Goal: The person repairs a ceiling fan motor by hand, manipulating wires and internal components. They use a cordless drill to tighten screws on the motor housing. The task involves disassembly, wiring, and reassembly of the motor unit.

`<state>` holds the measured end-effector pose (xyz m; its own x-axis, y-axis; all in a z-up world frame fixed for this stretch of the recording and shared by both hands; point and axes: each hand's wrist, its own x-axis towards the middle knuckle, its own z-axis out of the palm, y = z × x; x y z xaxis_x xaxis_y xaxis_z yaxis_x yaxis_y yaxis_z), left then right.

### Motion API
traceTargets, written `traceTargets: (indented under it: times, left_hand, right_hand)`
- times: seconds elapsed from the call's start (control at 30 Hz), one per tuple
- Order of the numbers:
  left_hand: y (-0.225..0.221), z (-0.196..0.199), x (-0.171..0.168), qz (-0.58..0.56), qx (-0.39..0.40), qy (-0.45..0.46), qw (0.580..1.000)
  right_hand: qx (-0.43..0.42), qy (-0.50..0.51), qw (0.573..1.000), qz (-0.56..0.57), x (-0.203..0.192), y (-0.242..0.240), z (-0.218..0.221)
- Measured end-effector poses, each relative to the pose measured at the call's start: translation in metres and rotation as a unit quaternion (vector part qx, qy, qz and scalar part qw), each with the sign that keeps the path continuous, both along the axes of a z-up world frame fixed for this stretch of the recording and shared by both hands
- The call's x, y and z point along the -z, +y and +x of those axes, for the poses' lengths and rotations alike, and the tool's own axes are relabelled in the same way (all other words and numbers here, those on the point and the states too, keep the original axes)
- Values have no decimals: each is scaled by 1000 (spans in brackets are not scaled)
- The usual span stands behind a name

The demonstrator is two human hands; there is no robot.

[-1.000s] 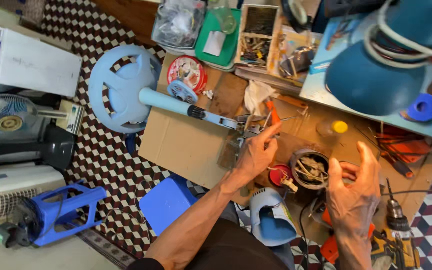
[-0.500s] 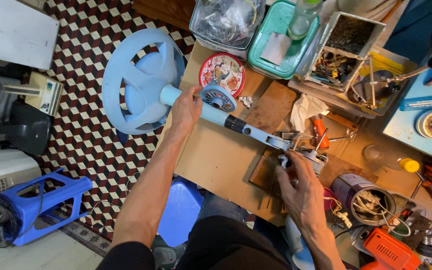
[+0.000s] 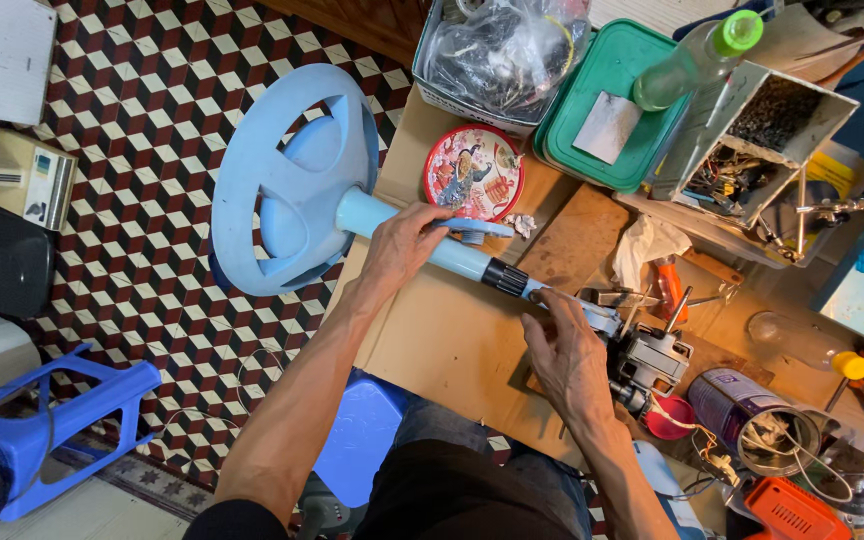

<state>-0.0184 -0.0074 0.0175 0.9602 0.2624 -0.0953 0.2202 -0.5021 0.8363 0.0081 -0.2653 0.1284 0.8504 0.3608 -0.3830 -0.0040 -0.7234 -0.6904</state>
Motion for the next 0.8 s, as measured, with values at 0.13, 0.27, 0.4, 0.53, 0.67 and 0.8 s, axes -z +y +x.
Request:
traceTargets:
  times: [0.13,0.27,0.4,0.53,0.67,0.8]
  left_hand:
    - [-12,-4,-1,-6,24,23,999]
    - [-35,0,20,-123,-20,27,992]
    - [-42,8,49,-334,-120,46,934]
    - [-30,14,65,-404,-155,37,901]
    - [-21,13,61,-418,-162,64,891]
    - [-18,11,53,-414,-167,72,892]
  right_hand:
    - [0,6,1000,-17,14,3,5]
    - [0,3,1000,-27,22,-5,7]
    - [13,-14,1000,-18,27,-16,4]
    - [35,10,999,-18,29,-26,0]
    - [28,5,999,-34,30,-31,-5]
    - [28,9,999,-34,31,-30,-9]
